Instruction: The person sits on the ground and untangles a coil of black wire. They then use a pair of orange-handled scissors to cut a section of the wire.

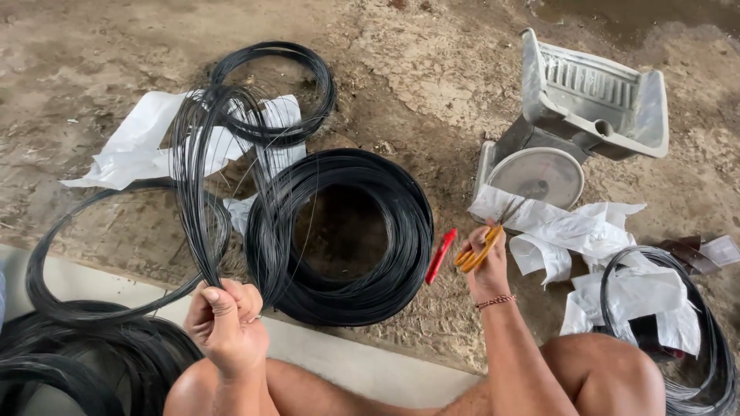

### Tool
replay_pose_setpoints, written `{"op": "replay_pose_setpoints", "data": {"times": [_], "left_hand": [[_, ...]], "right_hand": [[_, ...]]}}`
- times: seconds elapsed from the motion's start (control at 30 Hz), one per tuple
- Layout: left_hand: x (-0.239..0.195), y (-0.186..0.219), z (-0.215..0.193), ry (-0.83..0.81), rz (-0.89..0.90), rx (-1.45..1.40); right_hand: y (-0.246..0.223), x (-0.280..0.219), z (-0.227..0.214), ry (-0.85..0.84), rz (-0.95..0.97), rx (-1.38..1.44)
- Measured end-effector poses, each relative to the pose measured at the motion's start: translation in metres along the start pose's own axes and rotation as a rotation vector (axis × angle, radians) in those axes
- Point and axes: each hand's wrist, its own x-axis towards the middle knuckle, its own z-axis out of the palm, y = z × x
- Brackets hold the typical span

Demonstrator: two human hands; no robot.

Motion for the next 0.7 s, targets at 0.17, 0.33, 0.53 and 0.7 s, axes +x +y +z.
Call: {"op": "replay_pose_setpoints", "data": {"times": [0.17, 0.33, 0.53, 0.7], "left_hand": [[-0.002, -0.008, -0.008, 0.001, -0.007, -0.037], [-0.001, -0.006, -0.01, 0.02, -0.026, -0.036], [0.004, 0.005, -0.016, 0.019, 0.018, -0.051], [0.015, 0.035, -0.006, -0.027, 0.075, -0.009]], "right_hand": [[-0.005, -0.005, 0.001, -0.136, -0.186, -0.117], [0.003, -0.011, 0.025, -0.365, -0.066, -0.127], [-0.006, -0.077, 0.105, -0.639, 0.201, -0.045], [0.044, -0.082, 0.11, -0.772, 0.299, -0.556]]}}
